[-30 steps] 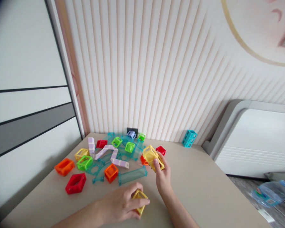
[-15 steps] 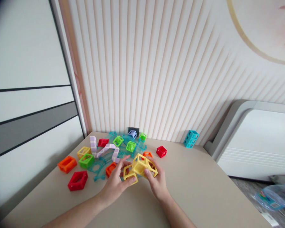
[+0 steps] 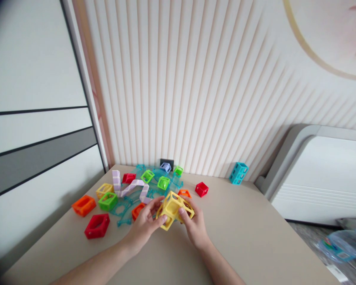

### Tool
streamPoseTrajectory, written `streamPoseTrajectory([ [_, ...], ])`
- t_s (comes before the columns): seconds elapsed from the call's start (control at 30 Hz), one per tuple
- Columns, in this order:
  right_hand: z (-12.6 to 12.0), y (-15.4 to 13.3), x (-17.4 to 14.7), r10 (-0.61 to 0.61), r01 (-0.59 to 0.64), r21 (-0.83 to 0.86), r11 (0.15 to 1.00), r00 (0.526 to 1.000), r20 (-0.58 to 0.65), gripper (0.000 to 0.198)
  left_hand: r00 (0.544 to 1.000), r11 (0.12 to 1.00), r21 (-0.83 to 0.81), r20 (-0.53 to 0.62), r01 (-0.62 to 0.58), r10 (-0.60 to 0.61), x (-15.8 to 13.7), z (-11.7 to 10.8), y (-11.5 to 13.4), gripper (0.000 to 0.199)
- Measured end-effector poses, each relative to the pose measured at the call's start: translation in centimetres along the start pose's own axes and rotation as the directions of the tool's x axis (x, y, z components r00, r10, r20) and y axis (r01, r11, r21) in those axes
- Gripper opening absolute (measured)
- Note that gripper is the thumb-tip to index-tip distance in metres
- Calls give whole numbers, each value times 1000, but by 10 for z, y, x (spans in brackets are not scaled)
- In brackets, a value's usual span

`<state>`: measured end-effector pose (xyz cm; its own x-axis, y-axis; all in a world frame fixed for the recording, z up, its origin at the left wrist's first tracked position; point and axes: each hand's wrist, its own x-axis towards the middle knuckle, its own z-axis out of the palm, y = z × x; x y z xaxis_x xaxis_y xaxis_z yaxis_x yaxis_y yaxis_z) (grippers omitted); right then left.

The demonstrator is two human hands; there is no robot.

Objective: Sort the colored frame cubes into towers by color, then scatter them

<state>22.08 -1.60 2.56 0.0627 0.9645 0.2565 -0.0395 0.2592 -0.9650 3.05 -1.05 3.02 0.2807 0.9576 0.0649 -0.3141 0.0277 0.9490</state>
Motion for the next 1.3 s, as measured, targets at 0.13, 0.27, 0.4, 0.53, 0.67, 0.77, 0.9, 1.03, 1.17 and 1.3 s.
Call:
streamPoseTrajectory([
  [0.13,1,0,2,32,-31,39,999,999,-24,51,995,1000,-30,103,7,-4,-1,1,6,60],
  [0.27,2,-3,4,39,-37,54,998,999,-37,53,981,998,-50,192,28,-18,-2,2,2,60],
  [0.4,1,-2,3,39,-38,34,999,999,-33,53,969,996,-93,245,11,12,-3,3,-4,71],
  [0.53,2,2,0,38,-38,-8,999,999,35,51,974,999,-30,227,18,-11,-2,2,-1,62],
  [0.67,1,2,-5,-10,19,-67,998,990,139,51,981,994,111,188,23,-44,-2,0,3,52],
  [0.77,0,-5,-7,-49,66,-102,993,985,165,49,973,996,89,231,-9,-12,-4,0,7,56],
  [0.9,-2,-19,-7,-37,53,-64,997,973,227,41,963,999,46,271,-19,5,-6,1,12,55],
  [1.03,-3,-24,-7,8,-9,2,1000,966,260,39,962,998,60,272,-10,-6,-5,0,11,55],
  [1.17,0,-17,-10,-4,3,3,1000,980,197,42,961,994,106,275,-33,2,-6,3,13,54],
  [1.3,3,-9,-7,19,-23,175,984,1000,24,44,961,989,116,269,-92,58,-8,4,33,58],
])
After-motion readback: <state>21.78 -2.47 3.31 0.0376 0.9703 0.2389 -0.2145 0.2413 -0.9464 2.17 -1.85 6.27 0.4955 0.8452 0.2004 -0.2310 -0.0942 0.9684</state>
